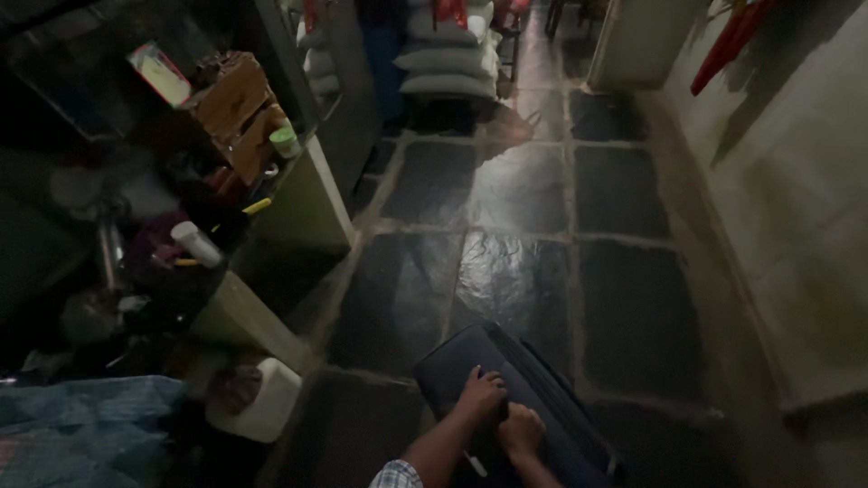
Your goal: The person moves a blue suitcase across the floor and places it against a wall. They then pick up a maroon plastic chair and move it to a different spot. Finally, they pick up a beige plastic chair and reposition it near the maroon chair.
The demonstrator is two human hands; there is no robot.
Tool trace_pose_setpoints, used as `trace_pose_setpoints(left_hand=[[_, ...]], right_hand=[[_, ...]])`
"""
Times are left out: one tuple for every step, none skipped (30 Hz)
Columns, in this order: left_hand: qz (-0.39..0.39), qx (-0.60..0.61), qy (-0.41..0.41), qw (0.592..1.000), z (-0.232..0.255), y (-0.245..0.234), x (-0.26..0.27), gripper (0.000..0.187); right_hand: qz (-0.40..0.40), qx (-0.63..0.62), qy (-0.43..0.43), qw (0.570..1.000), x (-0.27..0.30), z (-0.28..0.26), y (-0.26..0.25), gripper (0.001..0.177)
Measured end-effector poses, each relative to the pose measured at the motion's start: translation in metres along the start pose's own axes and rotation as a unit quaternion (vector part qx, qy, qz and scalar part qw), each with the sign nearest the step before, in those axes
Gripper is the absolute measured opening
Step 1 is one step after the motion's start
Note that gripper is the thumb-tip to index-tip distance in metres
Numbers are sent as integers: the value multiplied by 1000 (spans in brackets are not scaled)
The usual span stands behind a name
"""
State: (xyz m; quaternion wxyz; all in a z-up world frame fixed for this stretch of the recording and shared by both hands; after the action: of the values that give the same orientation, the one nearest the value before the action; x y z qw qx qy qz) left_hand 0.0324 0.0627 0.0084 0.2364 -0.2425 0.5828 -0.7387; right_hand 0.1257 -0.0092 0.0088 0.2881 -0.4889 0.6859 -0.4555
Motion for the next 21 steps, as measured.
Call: trace_pose_setpoints(left_hand=[[-2,-11,-9,1000,-1,1,7,28],[-4,-22,-19,1000,-4,1,14,27],[-33,-20,-31,999,-6,2,19,31],[-62,-18,-43,997,-10,2,21,36],[-91,-12,-59,994,-9,4,26,41],[-84,-12,-60,995,-10,5,36,40],[-71,-14,-63,995,-18,4,43,40],[-59,-17,-66,996,-24,3,51,41],[-59,-11,-80,995,-28,3,63,40],[-59,-6,-94,994,-31,4,80,39],[-59,3,-114,992,-32,4,94,38],[-55,17,-122,991,-30,5,97,39],[-55,24,-128,990,-33,6,102,40],[-54,32,-133,989,-39,7,113,41],[-24,20,-137,990,-34,7,121,38],[6,7,-140,990,-31,6,130,35],[44,-7,-148,988,-34,2,132,31],[50,6,-160,986,-33,2,135,29],[52,12,-173,984,-31,4,143,27],[54,19,-185,981,-30,5,149,25],[30,29,-209,977,-29,7,153,28]], right_hand=[[-19,6,2,1000,3,-3,4,20],[-38,11,3,999,7,-5,7,21],[-58,19,3,998,11,-7,8,21],[-87,15,-2,996,8,-12,11,20],[-120,16,-9,993,7,-13,12,20],[-152,17,-15,988,11,-15,15,20],[-142,14,-35,989,12,-22,18,21],[-133,10,-54,990,15,-28,21,26],[-125,5,-77,989,18,-34,22,35],[-151,23,-102,983,21,-38,25,30],[-181,42,-130,974,24,-43,26,27],[-210,62,-159,963,26,-47,28,24],[-203,54,-168,963,29,-54,32,24],[-197,45,-177,963,31,-58,34,25],[-193,44,-183,963,36,-51,28,25],[-203,42,-199,958,45,-52,27,26],[-209,46,-222,951,41,-59,26,28],[-215,49,-244,944,37,-67,23,31],[-232,41,-245,940,38,-73,23,26],[-250,33,-247,936,40,-77,20,22],[-270,28,-244,931,44,-78,15,18]])
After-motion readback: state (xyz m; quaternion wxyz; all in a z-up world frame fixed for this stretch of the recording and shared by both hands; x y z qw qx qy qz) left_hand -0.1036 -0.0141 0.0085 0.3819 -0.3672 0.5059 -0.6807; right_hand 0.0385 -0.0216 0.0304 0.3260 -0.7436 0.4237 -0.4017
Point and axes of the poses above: each hand's wrist, its own x-axis away from the middle knuckle, its own y-axis out of the palm, z = x × y, the point moved 3 cm from there along -x, towards the middle knuckle, and after that the axes turned 2 degrees about -x, right-handed, at the moved point
